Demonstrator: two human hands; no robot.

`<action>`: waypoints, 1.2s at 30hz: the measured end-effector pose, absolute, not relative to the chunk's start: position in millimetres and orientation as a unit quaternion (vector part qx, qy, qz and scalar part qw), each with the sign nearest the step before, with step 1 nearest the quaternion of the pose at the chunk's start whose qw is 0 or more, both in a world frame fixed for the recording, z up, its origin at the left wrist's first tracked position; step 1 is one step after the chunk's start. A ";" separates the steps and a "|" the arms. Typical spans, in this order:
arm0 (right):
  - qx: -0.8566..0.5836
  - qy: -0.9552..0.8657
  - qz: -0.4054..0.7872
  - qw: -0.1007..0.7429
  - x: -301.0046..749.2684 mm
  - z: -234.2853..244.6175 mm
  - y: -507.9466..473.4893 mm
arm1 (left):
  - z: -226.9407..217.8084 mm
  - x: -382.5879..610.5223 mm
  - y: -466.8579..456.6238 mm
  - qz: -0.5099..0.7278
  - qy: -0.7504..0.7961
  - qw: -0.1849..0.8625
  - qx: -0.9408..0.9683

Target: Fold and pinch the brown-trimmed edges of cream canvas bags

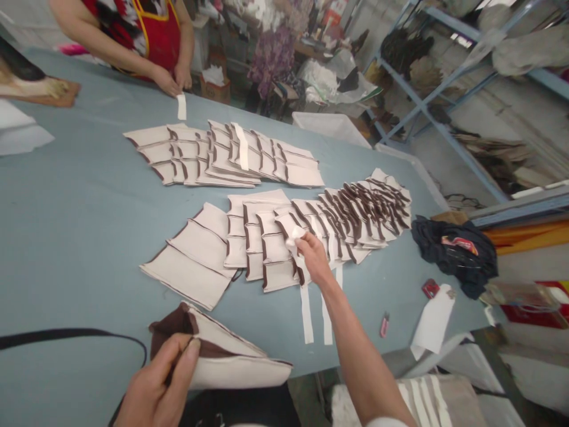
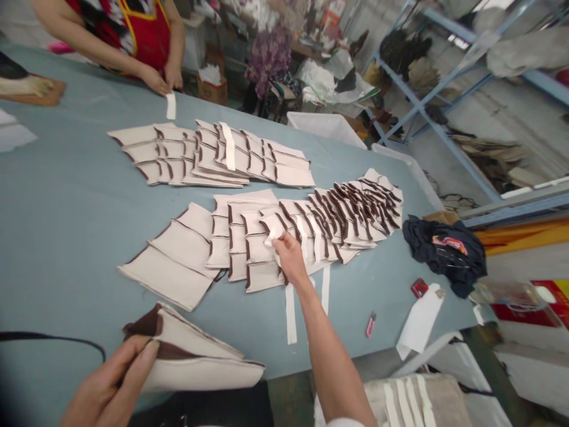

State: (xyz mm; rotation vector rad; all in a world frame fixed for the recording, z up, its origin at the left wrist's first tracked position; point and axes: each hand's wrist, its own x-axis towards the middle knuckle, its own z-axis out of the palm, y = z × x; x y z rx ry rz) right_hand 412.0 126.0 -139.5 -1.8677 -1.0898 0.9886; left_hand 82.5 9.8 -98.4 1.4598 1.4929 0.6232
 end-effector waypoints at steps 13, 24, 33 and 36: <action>-0.538 -0.428 0.598 0.411 267.4 -28.0 26.9 | -52.4 65.5 10.5 0.353 0.589 0.456 0.567; -0.518 -0.522 0.573 0.361 213.7 -3.4 5.5 | -26.8 37.2 -20.3 0.388 0.578 0.517 0.497; -0.517 -0.527 0.577 0.350 207.4 3.0 -8.2 | -2.6 38.3 -28.7 0.383 0.608 0.525 0.456; -0.531 -0.533 0.561 0.345 211.2 1.5 -6.2 | -8.4 34.0 -25.3 0.378 0.582 0.527 0.491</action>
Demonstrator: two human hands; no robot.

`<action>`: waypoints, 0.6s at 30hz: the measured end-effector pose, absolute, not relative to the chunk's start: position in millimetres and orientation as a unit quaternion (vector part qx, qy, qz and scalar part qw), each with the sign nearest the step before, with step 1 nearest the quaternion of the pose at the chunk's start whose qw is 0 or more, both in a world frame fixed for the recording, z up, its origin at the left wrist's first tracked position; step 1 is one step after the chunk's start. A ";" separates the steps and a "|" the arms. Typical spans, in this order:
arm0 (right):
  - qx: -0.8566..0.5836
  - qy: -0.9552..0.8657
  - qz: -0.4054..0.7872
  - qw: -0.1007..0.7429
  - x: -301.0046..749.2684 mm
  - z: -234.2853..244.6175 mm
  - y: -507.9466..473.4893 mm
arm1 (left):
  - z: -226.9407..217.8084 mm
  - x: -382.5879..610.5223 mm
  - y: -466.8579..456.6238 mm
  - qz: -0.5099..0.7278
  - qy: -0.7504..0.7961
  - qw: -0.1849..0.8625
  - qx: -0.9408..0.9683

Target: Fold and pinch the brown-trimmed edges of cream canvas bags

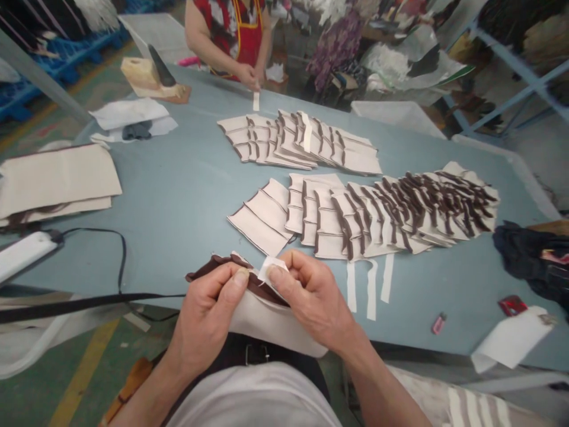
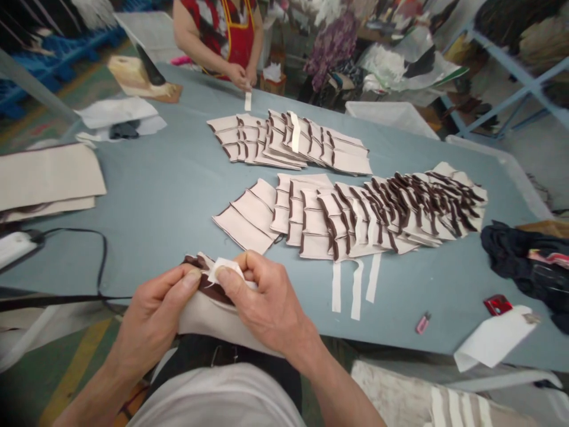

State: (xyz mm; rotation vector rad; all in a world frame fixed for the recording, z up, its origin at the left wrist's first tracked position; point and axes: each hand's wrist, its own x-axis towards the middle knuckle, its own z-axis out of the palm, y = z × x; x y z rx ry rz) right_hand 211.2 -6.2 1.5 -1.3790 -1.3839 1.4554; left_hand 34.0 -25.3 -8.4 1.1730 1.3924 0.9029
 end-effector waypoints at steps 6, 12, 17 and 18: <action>-0.531 -0.588 0.487 0.367 233.6 21.4 -1.2 | -12.7 25.7 -16.8 0.337 0.544 0.495 0.588; -0.541 -0.618 0.464 0.332 227.0 30.5 -7.5 | -13.3 24.6 -12.9 0.349 0.551 0.498 0.571; -0.578 -0.611 0.426 0.334 206.5 10.1 -6.0 | -14.8 28.6 -7.5 0.375 0.569 0.513 0.522; -0.582 -0.606 0.428 0.334 204.2 8.1 -4.8 | -14.8 29.5 -6.2 0.374 0.573 0.514 0.517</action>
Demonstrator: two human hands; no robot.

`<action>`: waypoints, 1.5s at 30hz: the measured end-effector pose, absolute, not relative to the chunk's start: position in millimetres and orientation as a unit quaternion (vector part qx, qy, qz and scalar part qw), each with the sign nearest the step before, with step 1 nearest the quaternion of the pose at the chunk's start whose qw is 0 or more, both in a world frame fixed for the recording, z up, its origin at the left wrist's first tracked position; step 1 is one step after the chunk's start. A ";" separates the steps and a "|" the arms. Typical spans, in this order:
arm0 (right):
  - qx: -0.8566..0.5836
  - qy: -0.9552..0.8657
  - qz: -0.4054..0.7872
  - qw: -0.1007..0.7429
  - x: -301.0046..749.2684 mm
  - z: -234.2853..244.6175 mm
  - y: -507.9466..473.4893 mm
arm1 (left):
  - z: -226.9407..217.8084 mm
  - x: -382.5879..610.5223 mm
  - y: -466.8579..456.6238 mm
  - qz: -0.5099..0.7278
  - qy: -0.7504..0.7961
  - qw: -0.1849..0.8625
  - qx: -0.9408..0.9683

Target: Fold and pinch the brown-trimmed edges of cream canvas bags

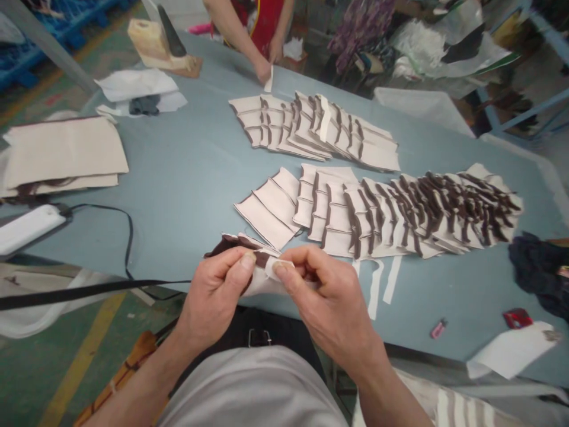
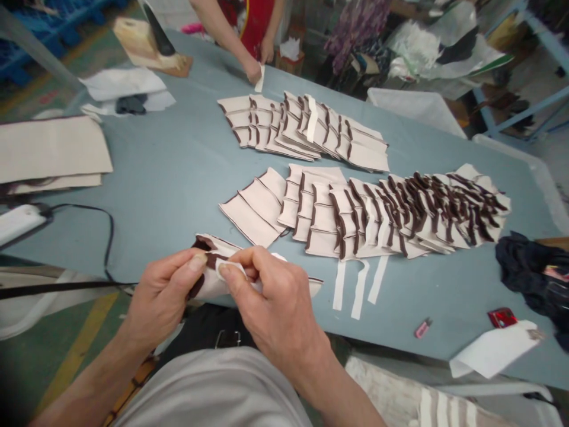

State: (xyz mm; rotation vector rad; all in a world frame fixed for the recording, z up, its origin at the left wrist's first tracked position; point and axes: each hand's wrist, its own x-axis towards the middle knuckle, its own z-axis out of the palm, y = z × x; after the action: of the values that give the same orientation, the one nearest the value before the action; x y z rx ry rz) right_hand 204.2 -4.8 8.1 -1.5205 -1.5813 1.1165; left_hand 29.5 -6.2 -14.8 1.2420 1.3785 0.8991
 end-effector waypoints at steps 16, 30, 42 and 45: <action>-0.580 -0.537 0.540 0.288 205.0 -2.5 19.1 | -22.1 38.1 1.7 0.369 0.594 0.511 0.501; -0.584 -0.547 0.541 0.257 204.4 -9.0 23.5 | -42.9 35.3 -4.7 0.404 0.574 0.550 0.453; -0.624 -0.579 0.454 0.264 196.2 -12.7 17.9 | -61.9 30.6 -8.4 0.440 0.556 0.570 0.416; -0.637 -0.622 0.366 0.271 193.7 -13.9 16.9 | -62.5 30.3 -7.9 0.448 0.560 0.571 0.399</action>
State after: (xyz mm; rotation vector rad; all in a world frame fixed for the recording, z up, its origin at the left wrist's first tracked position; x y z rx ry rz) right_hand 193.7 16.9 -13.9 -1.7148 -1.6762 0.9848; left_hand 30.3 -7.9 -62.5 0.9353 1.3143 1.0512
